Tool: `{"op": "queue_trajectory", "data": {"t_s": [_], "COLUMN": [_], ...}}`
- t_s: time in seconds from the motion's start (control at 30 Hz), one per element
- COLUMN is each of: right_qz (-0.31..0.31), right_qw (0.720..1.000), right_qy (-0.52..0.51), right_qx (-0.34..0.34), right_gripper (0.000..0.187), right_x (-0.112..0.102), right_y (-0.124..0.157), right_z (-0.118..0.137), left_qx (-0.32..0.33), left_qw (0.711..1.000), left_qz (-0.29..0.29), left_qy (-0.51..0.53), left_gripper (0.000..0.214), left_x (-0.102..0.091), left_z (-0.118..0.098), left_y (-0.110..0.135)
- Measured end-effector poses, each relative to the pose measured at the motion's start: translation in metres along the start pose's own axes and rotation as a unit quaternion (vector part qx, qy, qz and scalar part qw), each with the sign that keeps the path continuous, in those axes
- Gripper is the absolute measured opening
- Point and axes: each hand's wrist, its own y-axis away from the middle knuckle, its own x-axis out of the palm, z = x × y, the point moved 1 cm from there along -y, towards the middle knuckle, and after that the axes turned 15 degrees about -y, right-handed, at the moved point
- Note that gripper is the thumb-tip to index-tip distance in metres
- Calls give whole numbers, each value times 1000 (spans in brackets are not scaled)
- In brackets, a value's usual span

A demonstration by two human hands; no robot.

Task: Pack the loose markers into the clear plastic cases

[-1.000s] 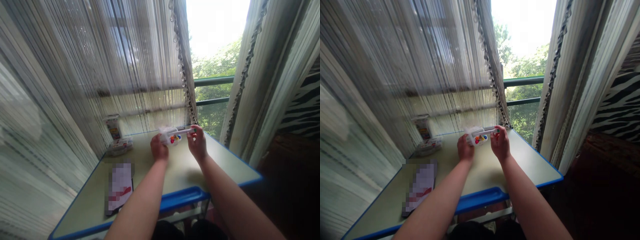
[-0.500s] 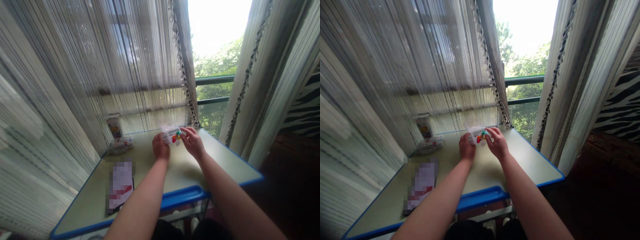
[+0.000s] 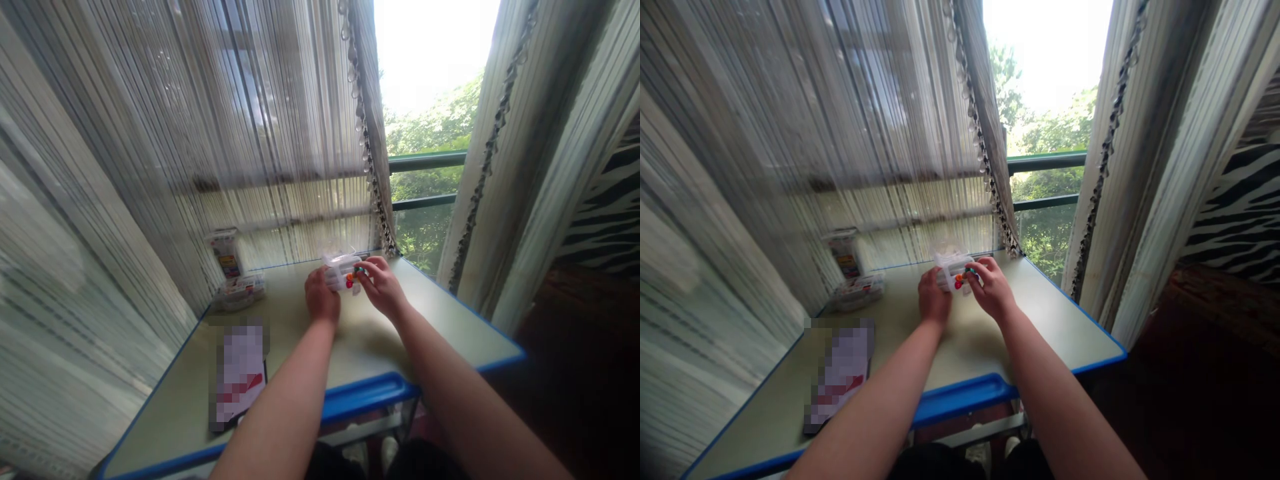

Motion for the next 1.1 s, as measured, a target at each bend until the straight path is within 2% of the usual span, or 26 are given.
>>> {"op": "queue_trajectory", "data": {"t_s": [0.57,0.7,0.93,1.0,1.1], "right_qz": [19,17,-84,-80,-41], "right_qw": [1000,999,991,990,990], "right_qy": [3,-25,-43,-36,-37], "right_qx": [7,34,92,110,133], "right_gripper": [25,29,43,45,50], "right_x": [0,-1,-1,2,7], "right_y": [2,1,3,4,6], "right_z": [-1,1,-16,-23,-27], "left_qx": [-3,-4,-29,-36,-48], "left_qw": [1000,1000,1000,999,998], "left_qz": [10,8,5,-1,9], "left_qy": [5,3,5,12,26], "left_gripper": [42,42,50,52,54], "left_x": [0,1,4,2,-1], "left_z": [-1,0,2,1,-2], "left_y": [1,1,-2,-2,-2]}}
